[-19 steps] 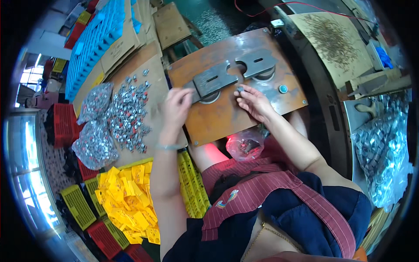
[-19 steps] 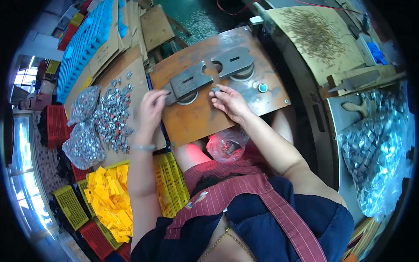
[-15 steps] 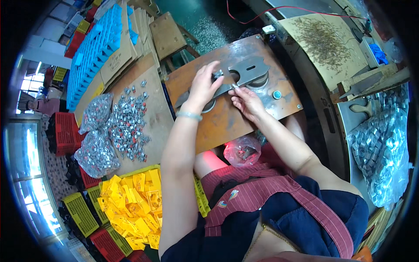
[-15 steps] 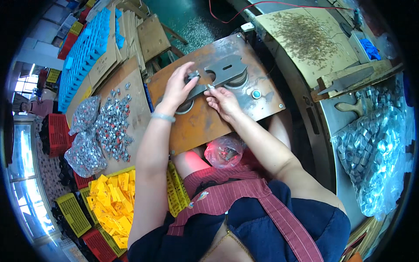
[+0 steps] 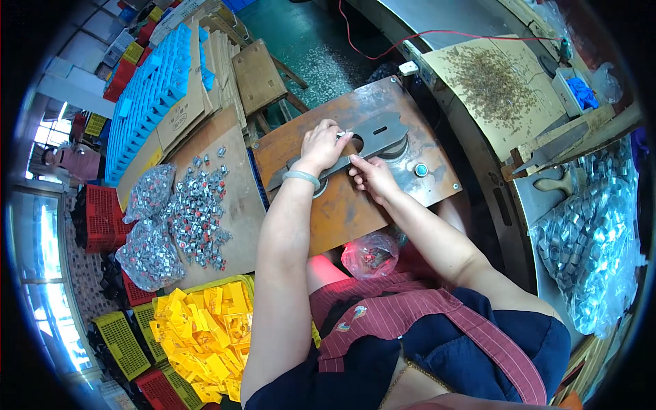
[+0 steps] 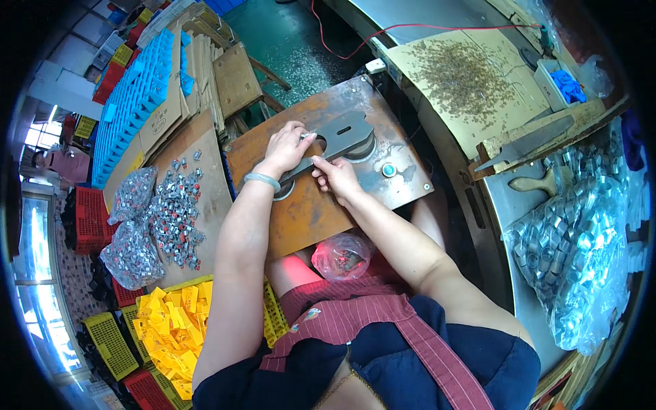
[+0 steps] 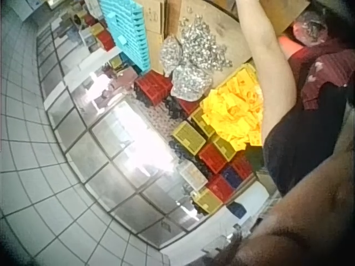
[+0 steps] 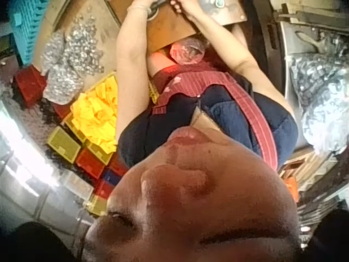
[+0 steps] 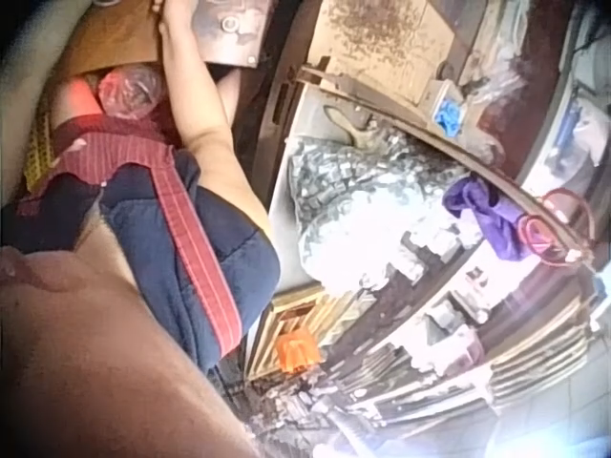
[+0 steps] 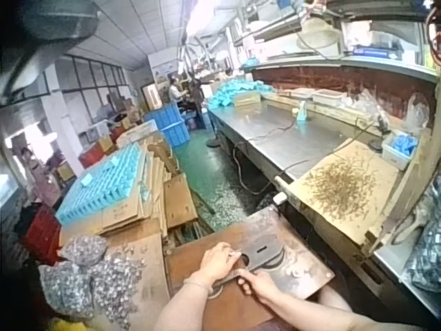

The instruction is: Assembling small metal components by hand and using a mechanical press machine in a workshop environment.

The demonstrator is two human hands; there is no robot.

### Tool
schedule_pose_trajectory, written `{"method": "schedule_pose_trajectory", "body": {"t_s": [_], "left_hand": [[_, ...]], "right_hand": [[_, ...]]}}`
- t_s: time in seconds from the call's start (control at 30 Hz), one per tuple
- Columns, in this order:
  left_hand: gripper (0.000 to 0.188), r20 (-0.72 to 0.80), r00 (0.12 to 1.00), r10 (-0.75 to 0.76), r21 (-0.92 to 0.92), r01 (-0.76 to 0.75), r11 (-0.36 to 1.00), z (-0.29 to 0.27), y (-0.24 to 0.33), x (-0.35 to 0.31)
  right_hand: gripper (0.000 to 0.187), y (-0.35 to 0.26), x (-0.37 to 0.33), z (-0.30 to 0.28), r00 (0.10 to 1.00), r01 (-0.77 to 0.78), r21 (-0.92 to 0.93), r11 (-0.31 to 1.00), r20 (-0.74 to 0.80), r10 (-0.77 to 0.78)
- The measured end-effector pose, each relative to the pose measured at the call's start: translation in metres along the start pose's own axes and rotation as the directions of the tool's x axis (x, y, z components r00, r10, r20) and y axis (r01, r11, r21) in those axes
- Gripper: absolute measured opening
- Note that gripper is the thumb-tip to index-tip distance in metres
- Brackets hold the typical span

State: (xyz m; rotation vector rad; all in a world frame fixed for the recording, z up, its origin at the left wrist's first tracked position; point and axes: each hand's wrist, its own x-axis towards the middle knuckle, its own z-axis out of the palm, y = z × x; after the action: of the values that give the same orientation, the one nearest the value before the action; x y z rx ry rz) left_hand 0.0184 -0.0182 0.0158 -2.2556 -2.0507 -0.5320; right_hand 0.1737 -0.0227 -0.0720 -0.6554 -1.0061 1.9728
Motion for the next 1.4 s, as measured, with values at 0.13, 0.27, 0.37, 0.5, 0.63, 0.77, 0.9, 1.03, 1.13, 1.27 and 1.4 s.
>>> {"method": "schedule_pose_trajectory", "body": {"t_s": [0.13,0.27,0.37,0.5,0.63,0.77,0.9,1.03,1.13,1.27,1.4], "left_hand": [[0.037,-0.277,0.946,0.171,0.228,-0.108,0.968,0.008,0.007,-0.015],[0.034,-0.559,0.766,0.318,0.173,-0.267,0.948,0.016,0.032,-0.085],[0.061,-0.19,0.909,0.371,-0.054,-0.387,0.92,0.032,0.038,-0.188],[0.055,-0.303,0.953,-0.028,-0.049,0.014,0.999,0.007,-0.022,-0.264],[0.034,-0.449,0.804,-0.389,-0.032,0.421,0.907,-0.036,-0.14,-0.335],[0.034,-0.507,0.624,-0.594,0.165,0.747,0.644,-0.055,-0.156,-0.348],[0.04,-0.479,0.626,-0.615,0.221,0.764,0.606,-0.038,-0.171,-0.348],[0.041,-0.52,0.68,-0.517,0.23,0.695,0.681,-0.038,-0.179,-0.361],[0.037,-0.511,0.663,-0.547,0.191,0.708,0.68,-0.042,-0.183,-0.357],[0.033,-0.496,0.634,-0.593,0.082,0.715,0.695,-0.041,-0.175,-0.33],[0.023,-0.535,0.616,-0.578,-0.285,0.513,0.81,-0.056,-0.153,-0.281]], "right_hand": [[0.017,0.015,-0.009,-0.008,0.987,-0.114,0.417,0.902,0.15,0.056],[0.029,0.046,-0.069,-0.05,0.804,-0.41,0.332,0.85,0.571,0.165],[0.03,0.031,-0.117,-0.01,0.902,-0.382,0.33,0.863,0.336,0.271],[0.026,0.074,-0.119,-0.009,0.68,0.274,-0.755,0.595,0.59,0.435],[0.022,0.095,-0.125,0.029,0.645,0.764,-0.593,-0.254,0.684,0.34],[0.019,0.101,-0.084,0.173,0.417,0.906,-0.419,0.055,0.908,0.045],[0.023,0.152,-0.004,0.254,0.113,0.972,-0.163,-0.167,0.955,-0.273],[0.028,0.146,0.006,0.261,0.254,0.963,-0.243,-0.116,0.962,0.095],[0.033,0.144,0.007,0.255,0.341,0.94,-0.339,-0.037,0.925,0.169],[0.038,0.14,0.006,0.251,0.584,0.811,-0.579,-0.086,0.808,0.076],[0.03,0.108,-0.003,0.196,0.631,0.772,-0.629,0.095,0.776,0.015]]}}
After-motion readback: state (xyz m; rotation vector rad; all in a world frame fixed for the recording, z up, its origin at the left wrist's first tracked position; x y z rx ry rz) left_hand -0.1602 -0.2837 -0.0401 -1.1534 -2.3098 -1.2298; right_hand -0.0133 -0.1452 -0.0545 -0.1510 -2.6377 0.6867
